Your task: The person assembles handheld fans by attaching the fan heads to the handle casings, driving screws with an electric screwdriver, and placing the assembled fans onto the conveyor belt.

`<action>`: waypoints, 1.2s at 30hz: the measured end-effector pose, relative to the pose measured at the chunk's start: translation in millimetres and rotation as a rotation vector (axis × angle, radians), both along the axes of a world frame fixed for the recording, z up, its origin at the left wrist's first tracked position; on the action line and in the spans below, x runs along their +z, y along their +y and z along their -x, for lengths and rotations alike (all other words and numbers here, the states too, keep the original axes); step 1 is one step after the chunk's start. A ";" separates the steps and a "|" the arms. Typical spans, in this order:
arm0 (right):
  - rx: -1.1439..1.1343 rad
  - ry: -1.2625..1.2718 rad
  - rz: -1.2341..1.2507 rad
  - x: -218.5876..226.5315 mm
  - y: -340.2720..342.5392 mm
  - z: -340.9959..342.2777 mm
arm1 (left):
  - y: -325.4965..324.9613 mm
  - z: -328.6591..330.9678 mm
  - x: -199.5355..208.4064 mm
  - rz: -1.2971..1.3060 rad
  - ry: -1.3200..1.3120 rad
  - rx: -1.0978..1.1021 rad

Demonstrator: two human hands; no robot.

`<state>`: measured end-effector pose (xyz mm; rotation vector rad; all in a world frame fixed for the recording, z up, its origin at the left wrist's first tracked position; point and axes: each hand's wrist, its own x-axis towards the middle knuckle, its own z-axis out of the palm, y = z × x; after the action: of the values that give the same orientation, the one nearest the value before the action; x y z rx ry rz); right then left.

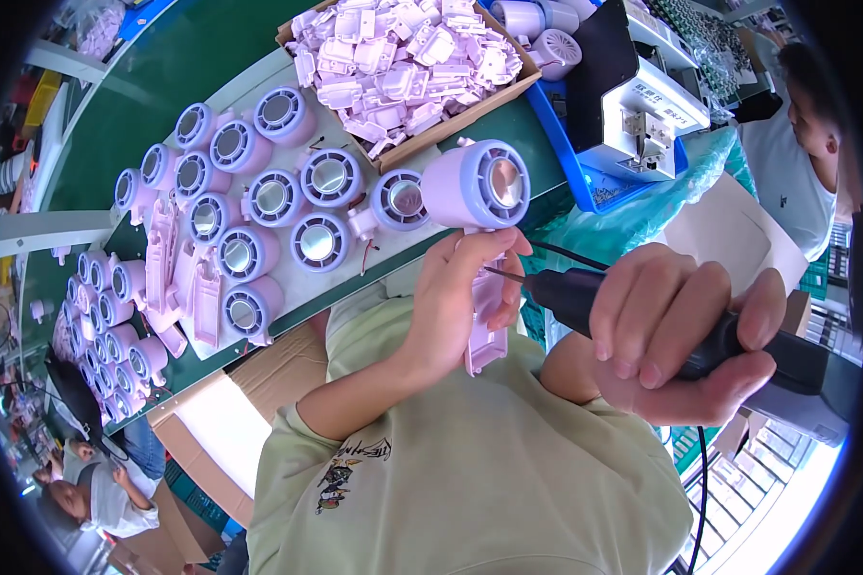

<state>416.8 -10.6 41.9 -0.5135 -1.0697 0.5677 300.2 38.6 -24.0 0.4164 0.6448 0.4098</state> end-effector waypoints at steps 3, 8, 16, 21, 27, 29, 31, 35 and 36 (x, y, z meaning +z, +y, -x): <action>-0.014 0.036 0.010 -1.9 0.3 0.1 | -1.9 -0.1 1.2 -0.026 0.019 0.011; -0.018 0.079 -0.051 -3.9 0.4 4.2 | -1.7 0.6 6.7 -0.078 0.046 0.027; 0.001 0.132 -0.088 -6.4 5.6 4.2 | 1.9 4.2 8.2 -0.166 0.038 0.034; -0.015 0.151 -0.131 0.6 7.5 4.9 | 6.6 10.9 14.4 -0.118 -0.007 0.048; 0.017 0.269 -0.125 7.0 -15.3 -41.2 | 75.4 58.8 52.3 -0.479 0.340 -0.237; -0.209 0.270 0.247 1.7 -17.2 -48.7 | 129.2 75.9 74.9 -0.577 0.488 -0.298; -0.400 0.151 0.422 -2.7 -18.5 -54.4 | 189.0 77.2 82.0 -0.709 0.624 -0.309; -0.648 0.011 0.614 3.3 -27.9 -61.2 | 317.0 81.8 38.9 -0.876 0.827 -0.166; -0.680 -0.006 0.625 5.6 -30.7 -61.6 | 350.1 82.2 16.7 -0.919 0.870 -0.106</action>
<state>478.4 -41.4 47.5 -1.3610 -0.6388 0.2775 218.1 388.7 -7.3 1.5491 1.2545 0.3992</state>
